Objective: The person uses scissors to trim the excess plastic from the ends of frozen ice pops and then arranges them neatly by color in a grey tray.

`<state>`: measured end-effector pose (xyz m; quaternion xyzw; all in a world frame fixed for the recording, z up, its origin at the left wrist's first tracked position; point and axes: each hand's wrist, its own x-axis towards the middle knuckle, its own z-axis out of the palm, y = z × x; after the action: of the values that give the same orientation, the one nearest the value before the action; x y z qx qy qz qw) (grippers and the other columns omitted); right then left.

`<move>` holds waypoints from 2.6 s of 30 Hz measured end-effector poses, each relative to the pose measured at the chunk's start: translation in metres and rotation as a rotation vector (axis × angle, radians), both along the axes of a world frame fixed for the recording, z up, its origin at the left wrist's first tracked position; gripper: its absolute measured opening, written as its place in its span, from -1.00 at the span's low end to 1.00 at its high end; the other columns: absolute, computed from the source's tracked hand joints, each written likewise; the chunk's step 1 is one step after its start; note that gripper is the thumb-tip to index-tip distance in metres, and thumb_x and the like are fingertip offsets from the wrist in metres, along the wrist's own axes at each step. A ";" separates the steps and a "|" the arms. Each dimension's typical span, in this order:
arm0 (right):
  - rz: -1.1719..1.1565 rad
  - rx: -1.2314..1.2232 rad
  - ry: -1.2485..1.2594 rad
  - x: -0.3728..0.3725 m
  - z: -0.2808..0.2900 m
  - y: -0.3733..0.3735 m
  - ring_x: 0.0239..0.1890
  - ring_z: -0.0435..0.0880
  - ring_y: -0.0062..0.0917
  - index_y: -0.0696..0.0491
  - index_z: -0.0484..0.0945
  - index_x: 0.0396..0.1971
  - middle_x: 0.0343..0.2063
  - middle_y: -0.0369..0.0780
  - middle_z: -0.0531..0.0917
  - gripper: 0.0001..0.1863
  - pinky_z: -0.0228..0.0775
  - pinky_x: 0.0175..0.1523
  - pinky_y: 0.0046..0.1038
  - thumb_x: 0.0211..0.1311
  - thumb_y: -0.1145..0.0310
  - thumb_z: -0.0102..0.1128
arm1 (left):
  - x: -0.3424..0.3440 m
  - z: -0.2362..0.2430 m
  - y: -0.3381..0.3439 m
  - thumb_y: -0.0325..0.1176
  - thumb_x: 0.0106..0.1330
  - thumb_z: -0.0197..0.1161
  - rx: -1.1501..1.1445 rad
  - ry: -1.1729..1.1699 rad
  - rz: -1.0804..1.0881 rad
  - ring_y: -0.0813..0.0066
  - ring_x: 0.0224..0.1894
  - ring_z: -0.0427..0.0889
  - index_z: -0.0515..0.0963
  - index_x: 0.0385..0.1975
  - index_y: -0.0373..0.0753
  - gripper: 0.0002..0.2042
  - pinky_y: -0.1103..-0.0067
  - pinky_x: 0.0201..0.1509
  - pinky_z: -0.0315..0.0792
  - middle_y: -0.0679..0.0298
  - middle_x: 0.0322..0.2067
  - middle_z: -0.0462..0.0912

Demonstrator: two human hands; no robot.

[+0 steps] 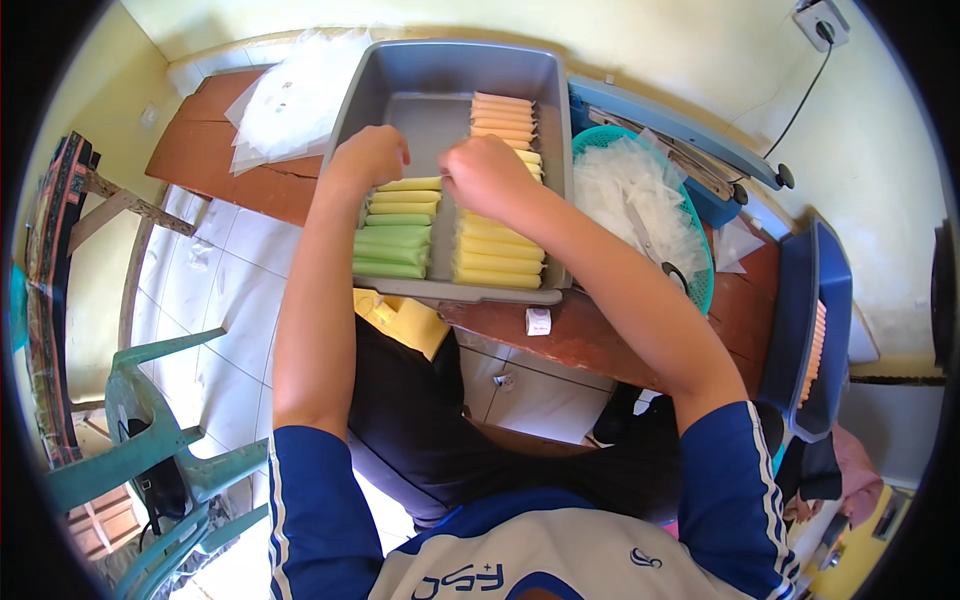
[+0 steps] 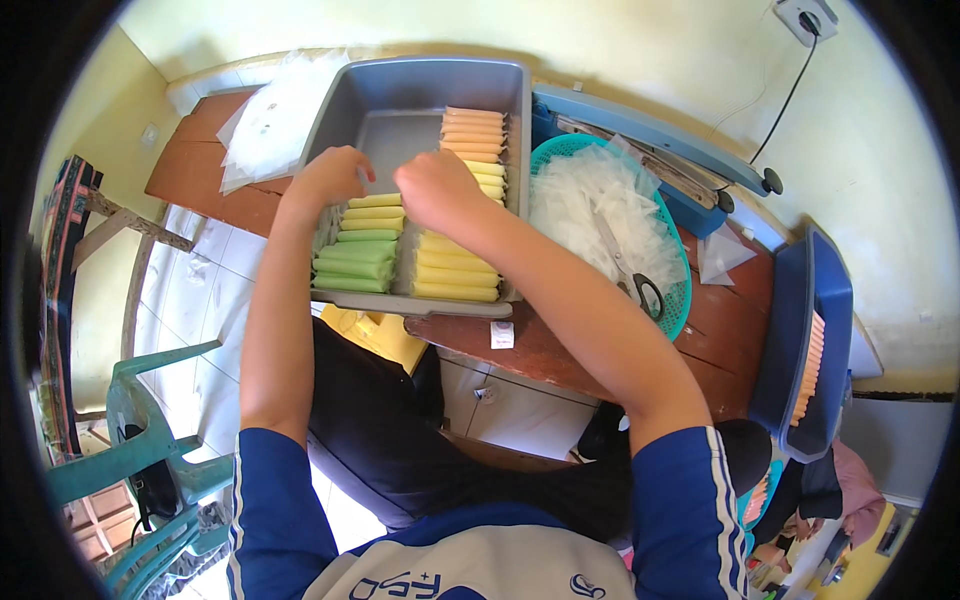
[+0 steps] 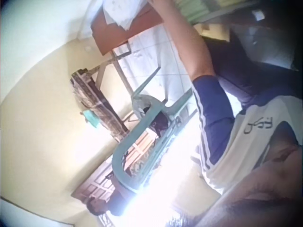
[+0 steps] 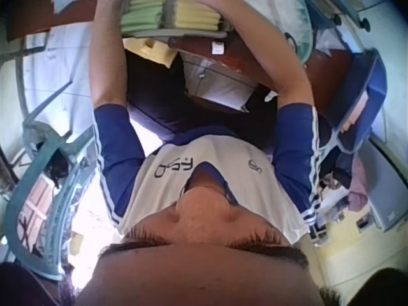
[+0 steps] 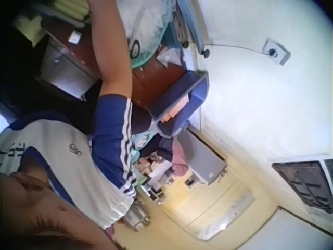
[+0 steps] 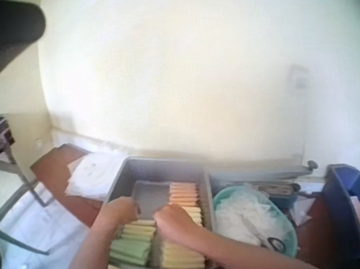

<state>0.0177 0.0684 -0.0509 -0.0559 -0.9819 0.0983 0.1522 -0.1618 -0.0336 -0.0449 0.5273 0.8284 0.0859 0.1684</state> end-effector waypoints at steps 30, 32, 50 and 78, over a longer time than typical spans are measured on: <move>-0.092 -0.444 0.370 0.066 0.062 0.041 -0.39 0.71 -0.32 0.13 0.62 -0.19 -0.41 -0.09 0.71 -0.75 0.51 -0.26 -0.39 0.15 0.37 0.33 | 0.070 0.027 0.038 -0.37 0.30 0.22 0.470 -0.303 -0.152 0.38 -0.47 0.63 0.56 -0.09 -0.24 -0.78 0.48 -0.31 0.46 0.19 -0.44 0.64; -0.123 -0.477 0.452 0.098 0.084 0.031 -0.40 0.69 -0.29 0.13 0.61 -0.24 -0.44 -0.10 0.68 -0.79 0.51 -0.25 -0.40 0.12 0.41 0.34 | 0.101 0.047 0.035 -0.38 0.35 0.17 0.472 -0.621 -0.133 0.43 -0.48 0.63 0.54 -0.06 -0.25 -0.79 0.52 -0.31 0.47 0.20 -0.43 0.64; -0.685 -0.145 -0.022 0.304 0.007 0.006 -0.27 0.65 -0.17 0.11 0.52 -0.16 -0.23 -0.08 0.51 -0.71 0.53 -0.21 -0.18 0.08 0.41 0.27 | 0.215 0.024 0.039 -0.48 0.27 0.33 0.486 -1.111 -0.184 0.82 -0.47 0.46 0.65 -0.02 -0.16 -0.72 0.77 -0.42 0.38 0.48 -0.39 0.46; -0.643 -1.457 0.426 0.318 0.094 -0.016 -0.59 0.57 -0.72 0.19 0.51 0.04 -0.24 -0.27 0.52 -0.53 0.37 -0.54 -0.67 0.13 0.43 0.39 | 0.218 0.023 0.042 -0.53 0.06 0.47 0.895 -0.554 -0.282 0.64 -0.48 0.48 0.55 0.11 -0.19 -0.47 0.68 -0.45 0.37 0.30 -0.33 0.63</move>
<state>0.3353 0.0528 0.0428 -0.3992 -0.5579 0.6709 0.2815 0.0560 0.0080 -0.0214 0.6110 0.5568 0.5426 0.1492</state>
